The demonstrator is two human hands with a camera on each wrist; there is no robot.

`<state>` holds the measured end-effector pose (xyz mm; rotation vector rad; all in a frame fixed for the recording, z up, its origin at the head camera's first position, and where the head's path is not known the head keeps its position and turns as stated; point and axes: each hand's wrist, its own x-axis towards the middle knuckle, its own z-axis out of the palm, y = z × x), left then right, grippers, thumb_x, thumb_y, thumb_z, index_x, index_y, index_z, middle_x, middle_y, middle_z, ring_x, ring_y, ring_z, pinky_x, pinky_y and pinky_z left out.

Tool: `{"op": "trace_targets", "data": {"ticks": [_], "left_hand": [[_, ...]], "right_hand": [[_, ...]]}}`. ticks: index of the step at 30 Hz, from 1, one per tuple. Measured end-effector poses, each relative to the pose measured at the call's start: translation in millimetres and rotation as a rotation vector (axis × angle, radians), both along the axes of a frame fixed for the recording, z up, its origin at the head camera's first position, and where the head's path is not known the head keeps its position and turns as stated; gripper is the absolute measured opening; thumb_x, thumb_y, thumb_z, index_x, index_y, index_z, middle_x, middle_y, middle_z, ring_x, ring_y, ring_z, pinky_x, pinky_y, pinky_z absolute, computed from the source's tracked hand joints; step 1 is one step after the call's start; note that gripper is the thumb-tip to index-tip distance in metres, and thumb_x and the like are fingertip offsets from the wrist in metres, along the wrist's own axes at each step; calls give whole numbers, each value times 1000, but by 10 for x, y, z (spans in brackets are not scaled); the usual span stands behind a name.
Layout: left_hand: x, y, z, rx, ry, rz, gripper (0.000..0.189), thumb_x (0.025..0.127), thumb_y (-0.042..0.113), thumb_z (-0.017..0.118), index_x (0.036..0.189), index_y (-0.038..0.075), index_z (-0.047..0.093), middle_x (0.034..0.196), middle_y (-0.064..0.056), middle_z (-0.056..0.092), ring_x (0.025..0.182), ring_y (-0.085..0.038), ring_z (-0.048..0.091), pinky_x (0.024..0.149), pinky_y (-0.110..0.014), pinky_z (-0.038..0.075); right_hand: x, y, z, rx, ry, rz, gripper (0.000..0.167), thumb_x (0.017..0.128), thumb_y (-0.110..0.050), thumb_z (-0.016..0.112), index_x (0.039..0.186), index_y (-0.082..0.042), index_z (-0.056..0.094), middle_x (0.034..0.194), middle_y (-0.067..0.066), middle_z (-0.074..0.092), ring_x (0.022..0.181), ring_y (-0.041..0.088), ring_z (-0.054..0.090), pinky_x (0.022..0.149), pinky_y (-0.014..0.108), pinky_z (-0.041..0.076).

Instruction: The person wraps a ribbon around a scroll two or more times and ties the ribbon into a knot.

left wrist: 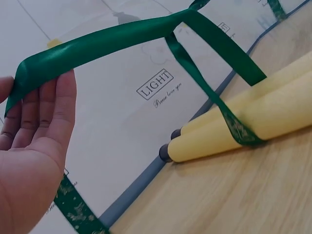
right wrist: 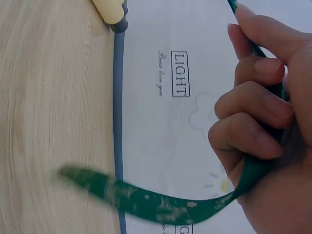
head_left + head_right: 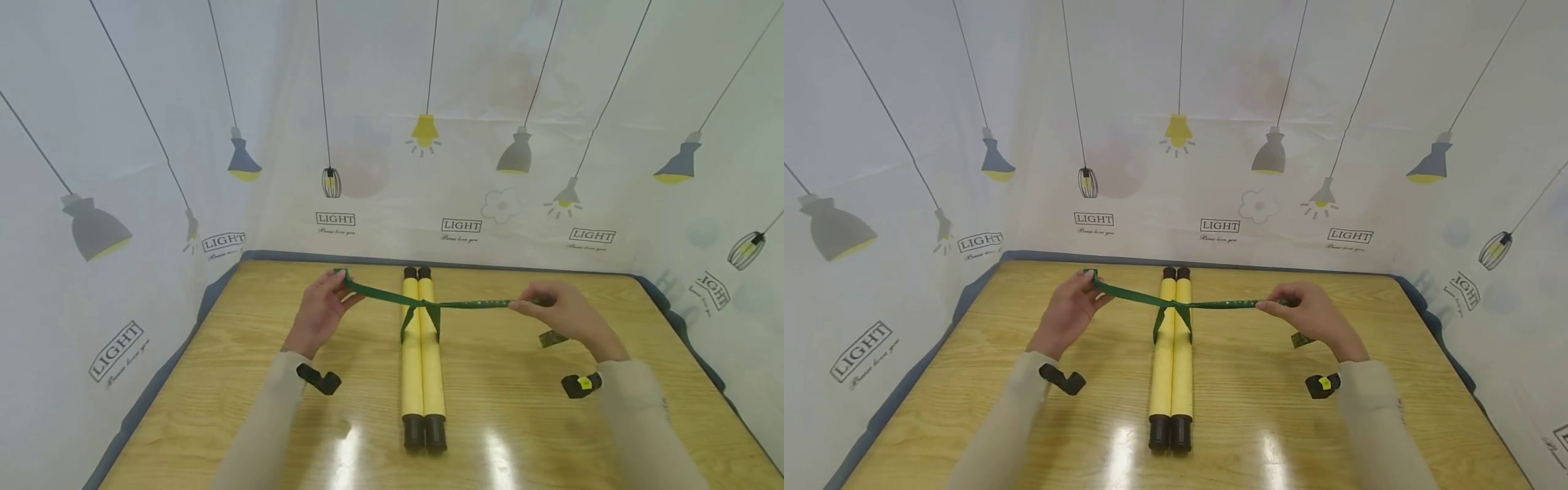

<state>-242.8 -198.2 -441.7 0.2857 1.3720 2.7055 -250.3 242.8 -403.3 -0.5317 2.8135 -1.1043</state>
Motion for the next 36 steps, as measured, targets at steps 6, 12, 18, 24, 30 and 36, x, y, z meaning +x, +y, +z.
{"op": "trace_targets", "data": {"ticks": [6, 12, 18, 24, 30, 36], "left_hand": [[71, -164, -87, -21, -28, 10, 17, 110, 16, 50, 94, 14, 58, 90, 3, 67, 90, -13, 68, 99, -37, 57], [160, -403, -169, 3, -117, 70, 16, 109, 13, 51, 95, 13, 58, 90, 2, 67, 89, -14, 69, 95, -35, 59], [237, -638, -244, -9, -183, 95, 20, 108, 10, 51, 92, 12, 62, 89, 1, 68, 89, -14, 70, 97, -36, 58], [333, -817, -374, -121, -292, 166, 9, 108, 8, 50, 101, 9, 56, 96, -1, 65, 97, -14, 71, 104, -36, 55], [406, -933, -477, -248, -407, 205, 13, 107, 8, 51, 118, 6, 46, 109, -2, 57, 105, -14, 70, 108, -37, 52], [434, -981, -519, -290, -482, 220, 20, 106, 4, 50, 125, 4, 44, 111, -5, 57, 101, -13, 72, 108, -38, 52]], "right_hand": [[5, 188, -54, 74, 33, -22, 31, 96, -57, 66, 94, -27, 74, 96, 1, 71, 78, 18, 57, 70, 33, 46], [-2, 436, -125, 113, 49, -70, 32, 96, -55, 66, 100, -26, 76, 104, 4, 73, 84, 16, 64, 75, 35, 50], [1, 610, -175, 162, 12, -99, 37, 96, -57, 65, 100, -22, 76, 101, 6, 72, 79, 16, 56, 69, 33, 45], [-8, 690, -298, 184, -32, -109, 44, 95, -60, 65, 102, -18, 77, 101, 8, 71, 79, 19, 52, 69, 33, 43], [-42, 763, -448, 186, -65, -108, 47, 96, -59, 64, 105, -15, 78, 103, 7, 72, 83, 19, 55, 72, 34, 46], [-62, 841, -652, 135, -115, -111, 46, 95, -60, 64, 101, -17, 78, 103, 9, 73, 79, 18, 52, 69, 33, 44]]}}
